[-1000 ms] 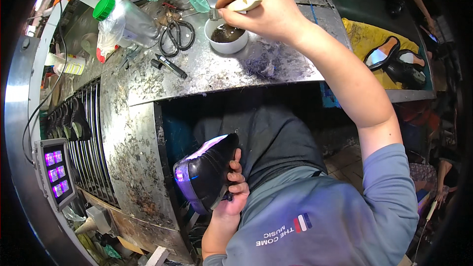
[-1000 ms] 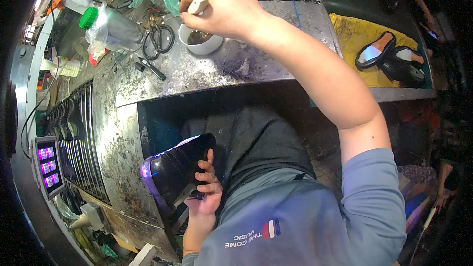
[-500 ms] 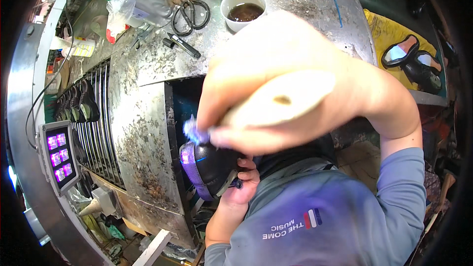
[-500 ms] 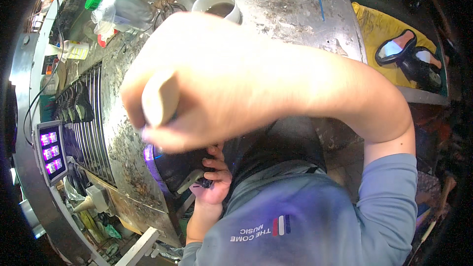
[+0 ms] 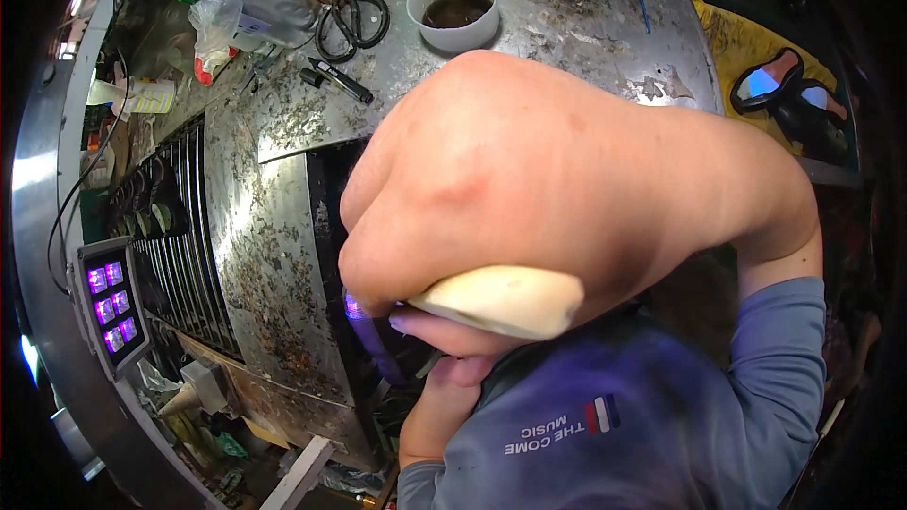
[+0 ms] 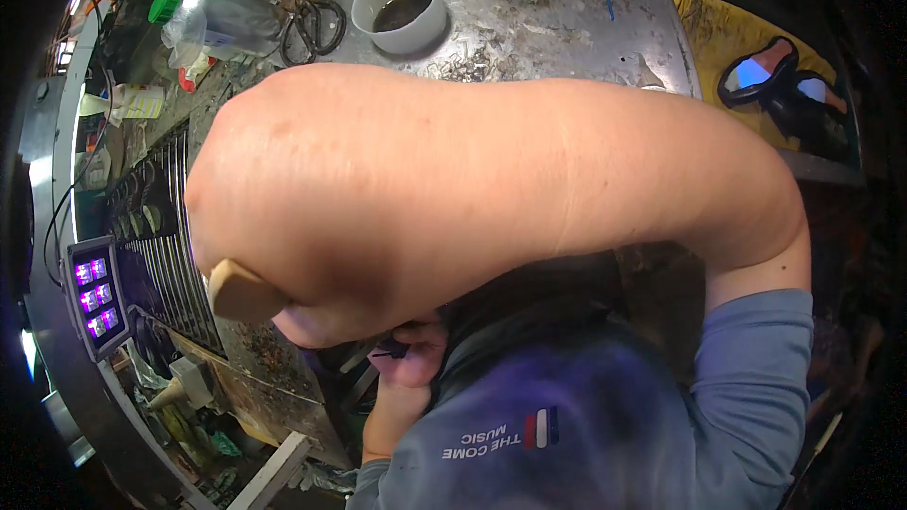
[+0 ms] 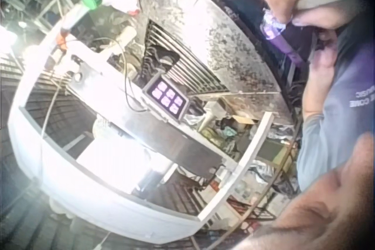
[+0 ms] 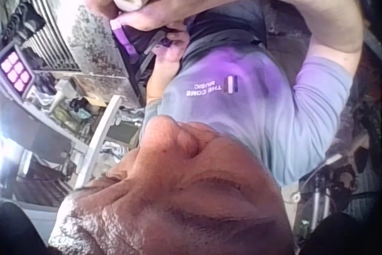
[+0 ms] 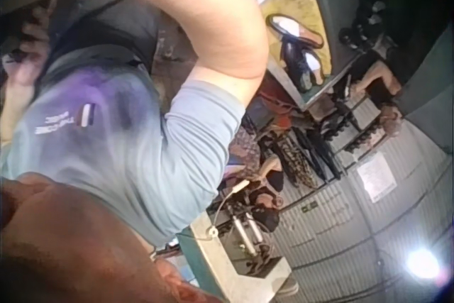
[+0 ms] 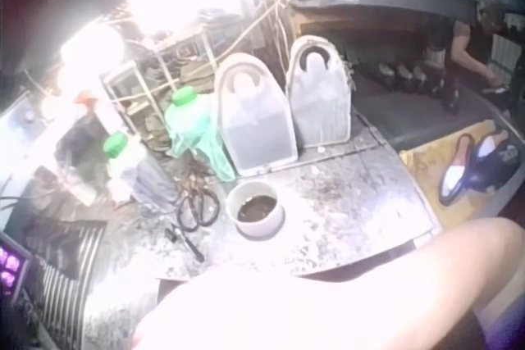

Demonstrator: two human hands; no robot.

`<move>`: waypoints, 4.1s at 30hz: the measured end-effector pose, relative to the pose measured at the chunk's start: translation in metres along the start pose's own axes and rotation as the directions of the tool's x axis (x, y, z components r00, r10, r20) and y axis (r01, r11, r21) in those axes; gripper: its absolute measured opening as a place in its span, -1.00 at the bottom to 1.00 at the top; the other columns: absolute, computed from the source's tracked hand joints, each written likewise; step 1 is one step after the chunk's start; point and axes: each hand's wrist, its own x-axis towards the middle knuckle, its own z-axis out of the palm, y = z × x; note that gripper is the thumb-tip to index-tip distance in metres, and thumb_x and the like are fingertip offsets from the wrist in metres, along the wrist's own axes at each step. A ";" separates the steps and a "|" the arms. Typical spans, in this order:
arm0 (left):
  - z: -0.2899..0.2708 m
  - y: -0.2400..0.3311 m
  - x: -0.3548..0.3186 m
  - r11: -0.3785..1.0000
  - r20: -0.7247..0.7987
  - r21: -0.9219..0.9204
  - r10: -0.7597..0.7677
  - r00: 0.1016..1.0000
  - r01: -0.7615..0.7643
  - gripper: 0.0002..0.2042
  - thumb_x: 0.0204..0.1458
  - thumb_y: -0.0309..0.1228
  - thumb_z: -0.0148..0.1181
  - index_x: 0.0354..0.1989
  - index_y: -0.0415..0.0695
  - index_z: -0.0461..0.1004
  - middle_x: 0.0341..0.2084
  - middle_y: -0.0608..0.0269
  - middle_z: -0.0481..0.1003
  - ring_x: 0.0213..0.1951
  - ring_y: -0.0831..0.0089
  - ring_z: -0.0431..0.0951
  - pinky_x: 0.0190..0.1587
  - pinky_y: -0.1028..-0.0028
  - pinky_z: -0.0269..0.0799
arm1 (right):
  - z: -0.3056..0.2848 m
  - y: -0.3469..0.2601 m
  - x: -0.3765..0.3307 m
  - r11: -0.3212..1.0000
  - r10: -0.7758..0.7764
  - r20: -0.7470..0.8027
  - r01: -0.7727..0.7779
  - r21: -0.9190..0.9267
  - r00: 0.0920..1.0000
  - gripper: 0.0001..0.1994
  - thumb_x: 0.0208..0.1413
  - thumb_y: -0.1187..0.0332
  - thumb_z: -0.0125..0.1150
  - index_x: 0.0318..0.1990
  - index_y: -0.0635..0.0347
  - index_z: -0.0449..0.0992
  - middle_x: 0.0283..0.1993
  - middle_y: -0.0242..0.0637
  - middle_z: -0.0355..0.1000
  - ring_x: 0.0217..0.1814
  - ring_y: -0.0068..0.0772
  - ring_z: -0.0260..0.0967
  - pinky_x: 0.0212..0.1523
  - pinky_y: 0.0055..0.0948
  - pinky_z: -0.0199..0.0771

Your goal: The person paints the sole of a black high-heeled shoe using a small brush and a dark liquid from a cup. They repeatedly dip the brush into the cup and apply the liquid to the shoe's sole, rotating the shoe to cover different areas. The person handles the shoe and brush with both hands throughout the process.

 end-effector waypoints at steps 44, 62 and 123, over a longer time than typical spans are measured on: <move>0.001 -0.039 0.037 0.796 0.649 -0.195 -0.333 0.684 0.573 -0.64 0.35 -0.44 -0.04 0.22 -0.41 0.31 -0.40 0.09 0.66 -0.40 0.26 0.73 -0.36 0.40 0.70 | 0.031 0.034 -0.043 0.936 0.066 -0.060 -0.041 0.350 0.996 -0.88 -0.13 0.37 0.33 -0.41 0.17 0.64 -0.46 -0.19 0.56 -0.38 -0.08 0.53 -0.34 -0.20 0.51; 0.025 0.029 -0.003 0.903 0.364 0.258 -0.421 0.831 0.345 -0.43 0.28 -0.45 0.13 0.44 -0.27 0.13 -0.25 0.02 0.62 -0.39 0.27 0.69 -0.45 0.41 0.64 | -0.005 0.052 -0.068 0.922 0.288 -0.096 -0.249 0.297 0.953 -0.83 0.03 0.37 0.47 -0.24 0.22 0.70 -0.33 -0.22 0.63 -0.29 -0.27 0.61 -0.25 -0.36 0.57; 0.098 0.203 -0.053 -0.891 0.911 -0.069 0.127 0.392 0.449 -0.51 0.10 -0.44 0.30 0.22 -0.33 0.43 0.17 -0.11 0.47 0.25 -0.06 0.43 0.33 0.12 0.29 | -0.175 0.058 -0.508 -0.385 0.712 -0.581 -0.473 -0.793 0.395 -0.54 0.08 0.46 0.09 0.19 0.10 0.48 0.20 -0.10 0.48 0.40 -0.11 0.32 0.50 -0.13 0.12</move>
